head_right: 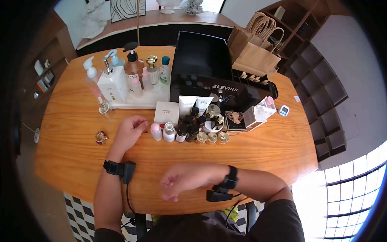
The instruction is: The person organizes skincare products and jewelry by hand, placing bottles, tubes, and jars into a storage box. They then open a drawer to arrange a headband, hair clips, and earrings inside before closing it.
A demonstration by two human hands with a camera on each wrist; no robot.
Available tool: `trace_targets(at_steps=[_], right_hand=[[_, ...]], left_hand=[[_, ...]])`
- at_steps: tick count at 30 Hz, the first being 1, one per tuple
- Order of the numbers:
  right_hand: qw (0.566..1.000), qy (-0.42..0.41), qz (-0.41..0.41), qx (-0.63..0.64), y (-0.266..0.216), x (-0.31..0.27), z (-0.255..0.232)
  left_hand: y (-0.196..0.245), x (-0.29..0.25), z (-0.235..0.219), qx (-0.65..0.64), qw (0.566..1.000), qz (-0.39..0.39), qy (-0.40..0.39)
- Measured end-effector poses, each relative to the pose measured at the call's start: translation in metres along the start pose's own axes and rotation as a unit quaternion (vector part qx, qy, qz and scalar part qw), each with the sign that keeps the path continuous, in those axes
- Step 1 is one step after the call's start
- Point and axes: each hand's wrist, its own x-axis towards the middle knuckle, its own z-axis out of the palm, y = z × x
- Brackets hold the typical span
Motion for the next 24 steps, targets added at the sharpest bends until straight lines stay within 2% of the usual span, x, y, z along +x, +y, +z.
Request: trace_targets(at_steps=[2, 5, 7, 13, 16, 18, 24], right_hand=[[0.991, -0.047, -0.031, 0.118, 0.033, 0.027, -0.010], [0.989, -0.034, -0.021, 0.143, 0.041, 0.043, -0.019], [0.989, -0.042, -0.031, 0.141, 0.040, 0.043, -0.020], [0.984, -0.057, -0.104, 0.129, 0.044, 0.042, -0.025], [0.984, -0.080, -0.115, 0.109, 0.047, 0.043, -0.030], [0.984, -0.084, -0.087, 0.129, 0.044, 0.040, -0.032], [0.978, -0.120, -0.074, 0.153, 0.046, 0.041, -0.038]], left_hand=[[0.002, 0.000, -0.002, 0.005, 1.000, -0.013, -0.005], [0.002, 0.000, -0.002, -0.006, 0.999, -0.028, -0.022], [0.008, -0.001, -0.004, -0.012, 0.999, -0.026, -0.021], [0.026, -0.009, -0.004, 0.009, 0.995, -0.101, -0.016], [0.021, -0.006, -0.004, -0.041, 0.993, -0.106, -0.013], [0.022, -0.007, -0.005, -0.037, 0.994, -0.103, -0.009], [0.024, -0.007, -0.004, -0.041, 0.993, -0.108, -0.010]])
